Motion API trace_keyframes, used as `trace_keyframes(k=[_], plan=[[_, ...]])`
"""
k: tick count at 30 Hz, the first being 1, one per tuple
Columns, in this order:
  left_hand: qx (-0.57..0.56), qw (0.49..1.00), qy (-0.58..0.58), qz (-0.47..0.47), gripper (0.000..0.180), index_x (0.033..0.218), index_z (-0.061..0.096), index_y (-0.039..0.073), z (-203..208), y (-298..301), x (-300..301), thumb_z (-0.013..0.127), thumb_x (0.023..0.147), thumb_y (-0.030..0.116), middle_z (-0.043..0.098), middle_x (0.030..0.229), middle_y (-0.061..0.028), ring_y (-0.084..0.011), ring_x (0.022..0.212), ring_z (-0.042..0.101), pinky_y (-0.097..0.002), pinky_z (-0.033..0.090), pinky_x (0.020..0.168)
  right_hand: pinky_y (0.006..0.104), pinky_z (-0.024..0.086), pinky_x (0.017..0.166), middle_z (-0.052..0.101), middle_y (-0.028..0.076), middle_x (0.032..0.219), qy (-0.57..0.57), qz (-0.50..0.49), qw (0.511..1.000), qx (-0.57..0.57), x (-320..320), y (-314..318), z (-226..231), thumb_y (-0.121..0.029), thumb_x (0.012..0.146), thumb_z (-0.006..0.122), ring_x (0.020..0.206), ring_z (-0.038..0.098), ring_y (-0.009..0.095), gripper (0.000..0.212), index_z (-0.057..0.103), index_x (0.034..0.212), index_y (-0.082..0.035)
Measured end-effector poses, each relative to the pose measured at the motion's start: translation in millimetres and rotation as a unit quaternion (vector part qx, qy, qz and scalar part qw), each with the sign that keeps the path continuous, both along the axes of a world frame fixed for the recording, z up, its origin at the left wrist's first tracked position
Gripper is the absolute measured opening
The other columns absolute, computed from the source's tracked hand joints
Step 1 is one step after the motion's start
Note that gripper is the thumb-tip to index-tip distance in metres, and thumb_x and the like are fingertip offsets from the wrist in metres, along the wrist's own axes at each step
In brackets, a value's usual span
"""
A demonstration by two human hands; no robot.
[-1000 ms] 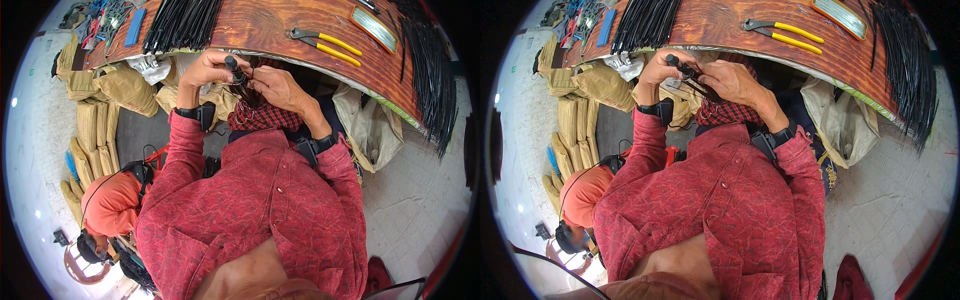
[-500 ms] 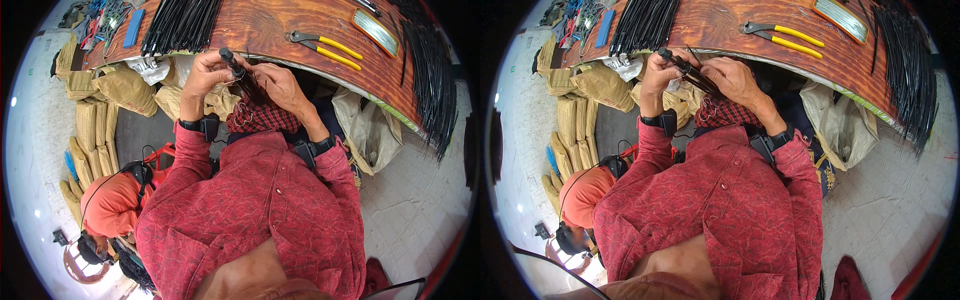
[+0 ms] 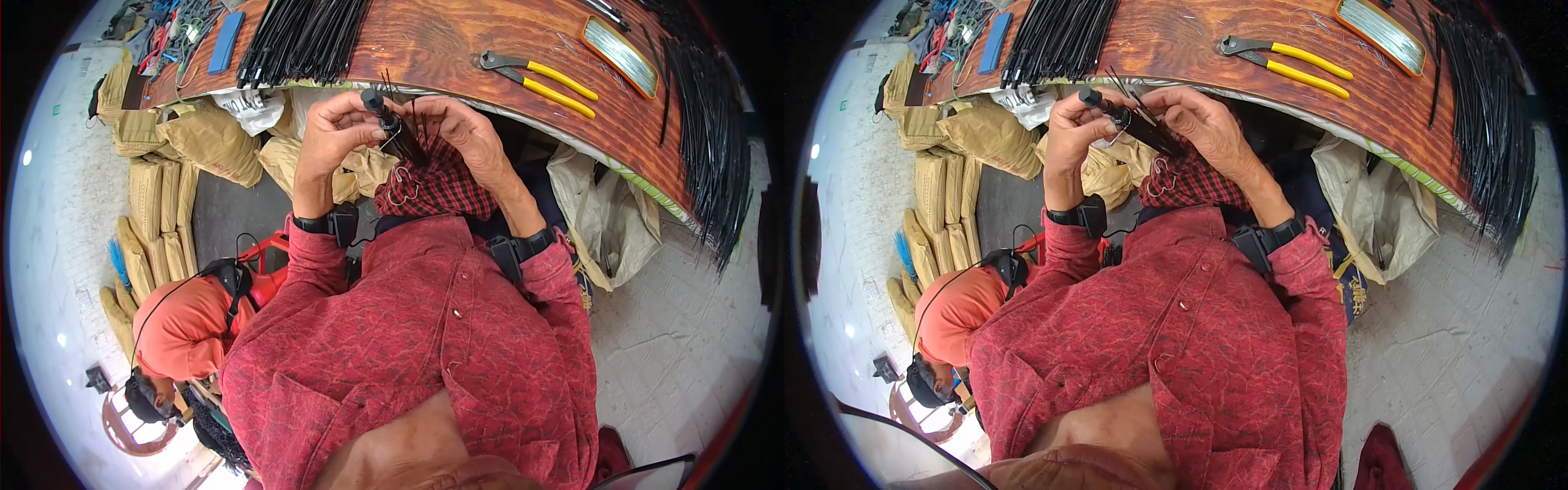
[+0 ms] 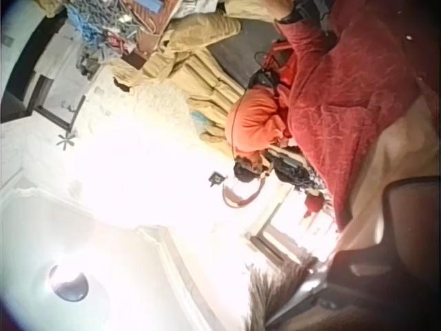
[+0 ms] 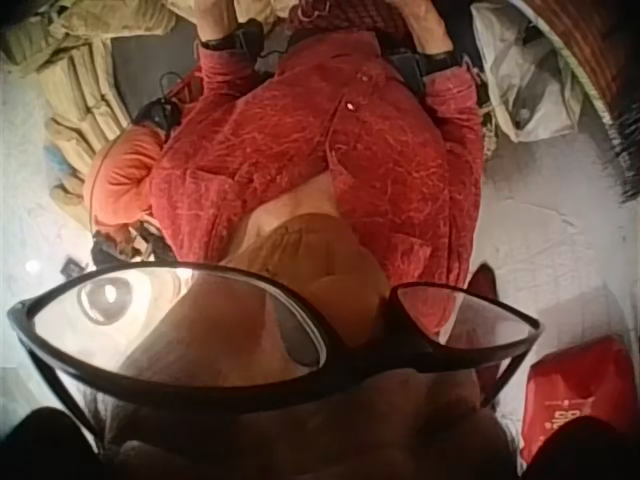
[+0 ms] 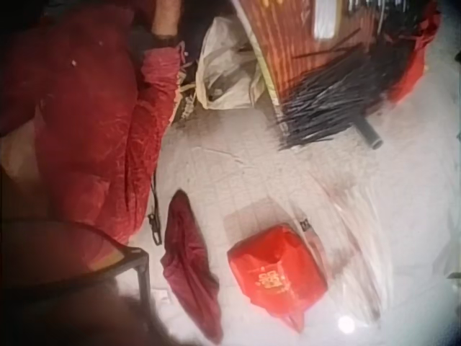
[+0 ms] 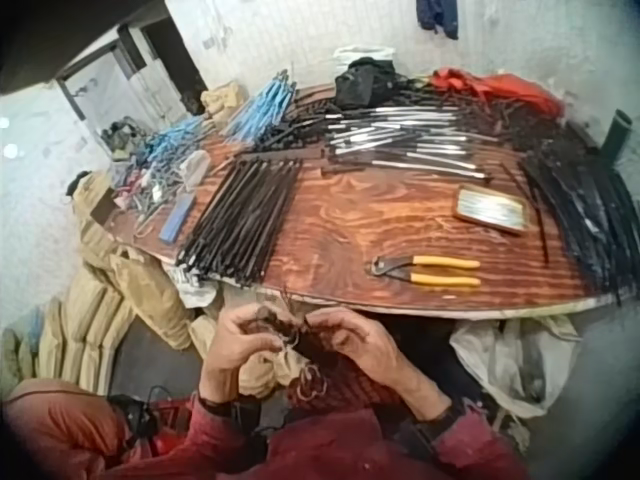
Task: Assembling a bundle of black cables at a workbench using cutting tools.
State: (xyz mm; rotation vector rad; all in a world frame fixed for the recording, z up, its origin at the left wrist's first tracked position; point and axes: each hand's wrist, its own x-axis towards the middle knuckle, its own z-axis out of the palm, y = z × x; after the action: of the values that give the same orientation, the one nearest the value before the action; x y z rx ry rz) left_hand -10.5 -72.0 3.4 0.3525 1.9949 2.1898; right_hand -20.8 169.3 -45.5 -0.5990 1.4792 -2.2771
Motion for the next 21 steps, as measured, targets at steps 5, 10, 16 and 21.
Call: trace_keyframes(k=[5,10,16,21], plan=[[0.043,0.999,-0.002,0.003,0.032,0.109,0.069,-0.004,-9,-7,2,0.077,0.077,-0.003,0.073,0.108,-0.0164,-0.0170,0.091,0.071,-0.0284,0.057,0.079,0.0274,0.048,0.094,0.063,0.003,0.111,-0.026,0.034,0.999,-0.012,6,-3,6,-0.026,0.092,0.075,0.103,0.059,0.012,0.041,0.062,0.120,0.000],[0.017,1.000,0.003,-0.022,0.033,0.108,0.070,-0.003,-2,-2,6,0.078,0.077,0.000,0.074,0.107,-0.0151,-0.0165,0.092,0.070,-0.0280,0.056,0.081,0.0249,0.046,0.086,0.058,0.000,0.102,0.055,0.024,0.996,0.067,1,-6,6,-0.012,0.091,0.071,0.095,0.055,0.008,0.023,0.061,0.109,-0.001],[0.040,0.999,-0.028,-0.022,0.035,0.111,0.069,-0.001,-18,-12,6,0.080,0.077,0.003,0.073,0.108,-0.0137,-0.0164,0.094,0.070,-0.0293,0.055,0.084,0.0261,0.047,0.078,0.058,0.000,0.090,0.076,-0.026,0.987,0.141,4,-11,13,-0.009,0.087,0.070,0.085,0.056,0.009,0.018,0.061,0.101,-0.001],[0.044,0.998,-0.044,-0.026,0.038,0.114,0.068,-0.001,-15,-11,5,0.081,0.078,0.004,0.073,0.110,-0.0136,-0.0166,0.094,0.070,-0.0294,0.055,0.085,0.0281,0.048,0.075,0.062,0.004,0.085,0.156,-0.072,0.971,0.167,4,-18,9,-0.011,0.084,0.074,0.079,0.059,0.013,0.019,0.063,0.096,-0.001]])
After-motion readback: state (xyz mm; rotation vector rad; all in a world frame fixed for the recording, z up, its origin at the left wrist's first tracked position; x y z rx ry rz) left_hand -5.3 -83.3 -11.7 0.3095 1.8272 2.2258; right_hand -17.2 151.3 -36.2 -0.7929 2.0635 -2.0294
